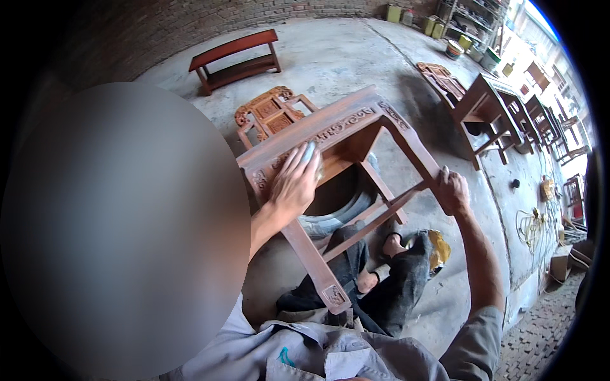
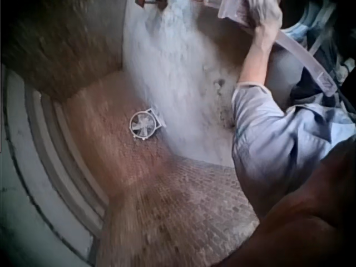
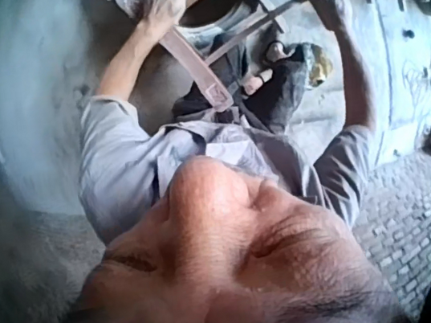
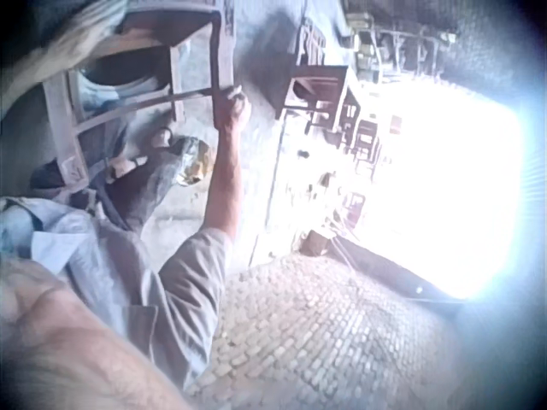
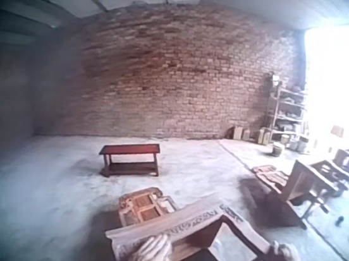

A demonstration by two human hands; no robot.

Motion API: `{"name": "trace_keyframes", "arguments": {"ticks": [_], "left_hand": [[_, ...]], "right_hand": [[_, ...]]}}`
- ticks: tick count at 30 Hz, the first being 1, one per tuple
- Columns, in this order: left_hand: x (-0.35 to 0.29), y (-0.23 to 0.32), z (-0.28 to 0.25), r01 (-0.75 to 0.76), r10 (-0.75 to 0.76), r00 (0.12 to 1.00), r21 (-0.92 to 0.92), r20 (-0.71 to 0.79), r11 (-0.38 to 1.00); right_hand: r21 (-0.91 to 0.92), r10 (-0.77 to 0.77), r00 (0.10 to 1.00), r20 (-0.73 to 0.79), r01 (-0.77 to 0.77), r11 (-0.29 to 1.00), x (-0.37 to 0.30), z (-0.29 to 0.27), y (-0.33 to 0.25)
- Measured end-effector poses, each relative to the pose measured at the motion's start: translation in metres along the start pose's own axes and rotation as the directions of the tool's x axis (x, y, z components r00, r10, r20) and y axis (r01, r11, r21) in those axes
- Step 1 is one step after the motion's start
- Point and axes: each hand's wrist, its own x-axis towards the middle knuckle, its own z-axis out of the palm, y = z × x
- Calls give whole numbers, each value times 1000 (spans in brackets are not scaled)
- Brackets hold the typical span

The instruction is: The person sands a wooden chair frame with a sanding block, focusing on the legs and carved edges. The person repositions the chair and continues sanding different sections, then switches to a finer sanding pad to smooth the surface.

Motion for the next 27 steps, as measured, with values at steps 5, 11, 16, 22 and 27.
{"name": "trace_keyframes", "arguments": {"ticks": [5, 11, 16, 22, 27], "left_hand": [[-79, -1, -28, 223, -221, 974, 30, -57, 974], [-66, -3, -23, 220, -222, 974, -42, -50, 975], [-57, -14, -22, 235, -238, 968, -43, -75, 971], [-67, -20, -28, 210, -213, 971, -37, -105, 977], [-41, -27, -12, 187, -190, 973, -35, -131, 982]], "right_hand": [[-5, 86, 996, 14, -86, 996, 5, 13, 6], [55, 84, 996, 1, -84, 995, 2, 25, 24], [-70, 1, 998, -55, -5, 998, 6, 19, 15], [165, 212, 976, 46, -216, 962, 5, 18, 18], [253, 198, 980, -12, -188, 949, 9, 22, 12]]}}
